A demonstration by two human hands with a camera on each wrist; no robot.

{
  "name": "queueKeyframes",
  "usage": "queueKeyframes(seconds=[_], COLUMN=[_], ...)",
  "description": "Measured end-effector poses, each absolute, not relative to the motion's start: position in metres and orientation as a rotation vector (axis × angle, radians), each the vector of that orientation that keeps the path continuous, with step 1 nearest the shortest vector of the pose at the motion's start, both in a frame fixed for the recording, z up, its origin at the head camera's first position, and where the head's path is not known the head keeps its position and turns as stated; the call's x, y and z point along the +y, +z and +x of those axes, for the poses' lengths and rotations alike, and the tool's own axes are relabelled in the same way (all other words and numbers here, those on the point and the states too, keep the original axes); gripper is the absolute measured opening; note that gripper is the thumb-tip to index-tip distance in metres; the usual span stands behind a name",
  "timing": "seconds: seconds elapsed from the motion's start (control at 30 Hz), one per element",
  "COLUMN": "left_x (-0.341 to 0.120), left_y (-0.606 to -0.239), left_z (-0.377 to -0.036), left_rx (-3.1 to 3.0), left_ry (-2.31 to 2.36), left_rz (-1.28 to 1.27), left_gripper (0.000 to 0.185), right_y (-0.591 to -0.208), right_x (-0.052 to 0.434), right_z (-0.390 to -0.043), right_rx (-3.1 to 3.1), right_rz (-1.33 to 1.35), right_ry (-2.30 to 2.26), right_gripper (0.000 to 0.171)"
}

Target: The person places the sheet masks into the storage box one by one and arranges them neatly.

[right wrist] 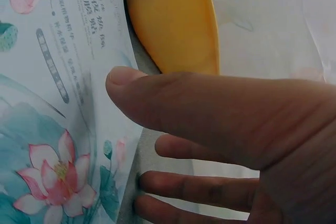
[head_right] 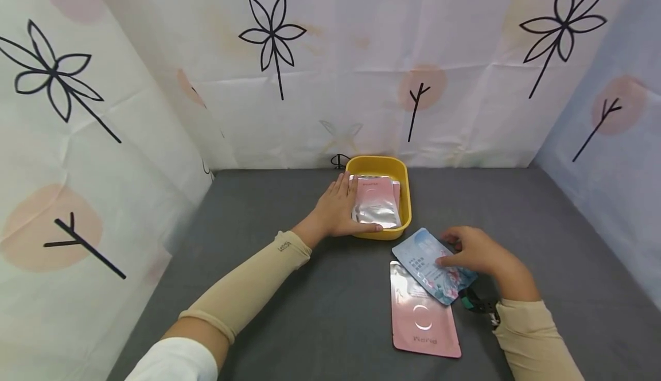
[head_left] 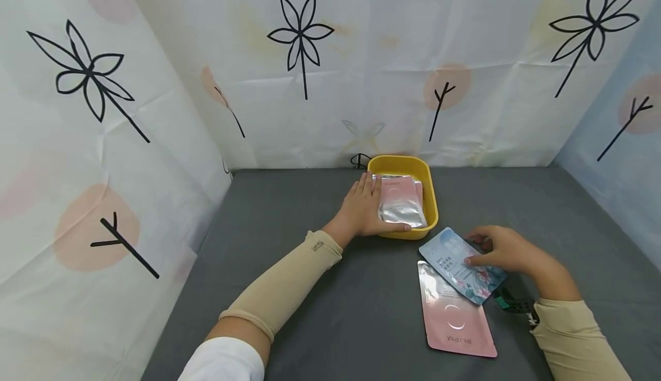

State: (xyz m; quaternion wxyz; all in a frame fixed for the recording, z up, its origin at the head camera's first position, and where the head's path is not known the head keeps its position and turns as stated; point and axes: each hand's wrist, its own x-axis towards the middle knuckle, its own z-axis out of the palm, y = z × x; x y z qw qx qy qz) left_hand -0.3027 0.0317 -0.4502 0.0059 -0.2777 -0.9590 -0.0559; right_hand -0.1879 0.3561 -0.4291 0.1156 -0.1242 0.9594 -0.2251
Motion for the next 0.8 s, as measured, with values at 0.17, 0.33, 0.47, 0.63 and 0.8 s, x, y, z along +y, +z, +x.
queueKeyframes(seconds=[0.17,0.33,0.47,0.63,0.8], left_x=[0.030,0.030,0.031,0.030,0.030], left_y=[-0.451,-0.452,-0.453,-0.451,-0.451], left_z=[-0.302,-0.302,-0.303,-0.302,-0.301], left_rx=[-2.999,-2.989,-2.999,-3.004,-3.010], left_ry=[-0.194,-0.192,-0.190,-0.206,-0.222], left_rz=[-0.865,-0.863,-0.858,-0.856,-0.854], left_gripper=[0.137,0.137,0.137,0.137,0.137], right_y=[-0.432,-0.436,-0.438,-0.441,-0.445], right_x=[0.349,0.343,0.341,0.342,0.345], right_z=[-0.189,-0.191,-0.192,-0.194,-0.195], right_rx=[2.810,2.810,2.809,2.803,2.780], right_rz=[-0.347,-0.362,-0.358,-0.387,-0.413], right_ry=[-0.673,-0.706,-0.706,-0.736,-0.811], right_gripper=[0.066,0.065,0.065,0.057,0.049])
